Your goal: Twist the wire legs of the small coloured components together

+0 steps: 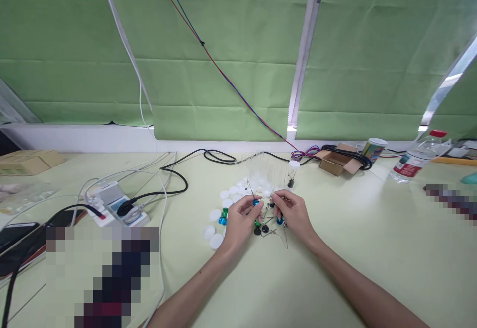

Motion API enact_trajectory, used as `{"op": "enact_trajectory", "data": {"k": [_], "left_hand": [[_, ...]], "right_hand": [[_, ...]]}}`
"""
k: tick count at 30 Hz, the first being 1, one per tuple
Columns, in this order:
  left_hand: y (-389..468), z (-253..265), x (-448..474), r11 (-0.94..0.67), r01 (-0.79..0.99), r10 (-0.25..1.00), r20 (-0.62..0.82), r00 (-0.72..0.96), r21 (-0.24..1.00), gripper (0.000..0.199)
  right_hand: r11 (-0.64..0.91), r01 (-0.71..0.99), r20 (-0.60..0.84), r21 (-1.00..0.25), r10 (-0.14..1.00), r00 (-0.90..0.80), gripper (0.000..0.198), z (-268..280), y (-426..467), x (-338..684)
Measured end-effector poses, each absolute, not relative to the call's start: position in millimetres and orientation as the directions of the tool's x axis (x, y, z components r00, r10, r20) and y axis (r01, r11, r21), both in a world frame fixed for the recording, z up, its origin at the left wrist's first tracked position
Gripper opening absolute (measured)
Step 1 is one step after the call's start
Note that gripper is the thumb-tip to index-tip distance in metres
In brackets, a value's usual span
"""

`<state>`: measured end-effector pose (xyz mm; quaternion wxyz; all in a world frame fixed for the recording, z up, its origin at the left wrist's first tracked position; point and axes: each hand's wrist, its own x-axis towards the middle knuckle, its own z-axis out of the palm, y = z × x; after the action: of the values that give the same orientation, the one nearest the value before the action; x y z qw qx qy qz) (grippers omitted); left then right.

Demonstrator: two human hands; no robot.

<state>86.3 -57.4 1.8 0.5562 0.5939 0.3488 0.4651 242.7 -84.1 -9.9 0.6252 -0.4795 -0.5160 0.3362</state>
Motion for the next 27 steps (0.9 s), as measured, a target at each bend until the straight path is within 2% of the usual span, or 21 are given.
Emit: {"op": "enact_trajectory", "data": {"k": [14, 27], "left_hand": [[-57.7, 4.1, 86.6, -0.139, -0.099, 0.934, 0.163, 0.317, 0.985, 0.025], [-57.9, 2.0, 86.1, -0.155, -0.097, 0.93, 0.178, 0.323, 0.983, 0.022]], "right_hand": [[0.311, 0.054, 0.315, -0.949, 0.922, 0.225, 0.028, -7.0, -84.3, 243.1], [0.277, -0.099, 0.249, -0.956, 0.941, 0.23, 0.03, -6.4, -83.6, 241.7]]}}
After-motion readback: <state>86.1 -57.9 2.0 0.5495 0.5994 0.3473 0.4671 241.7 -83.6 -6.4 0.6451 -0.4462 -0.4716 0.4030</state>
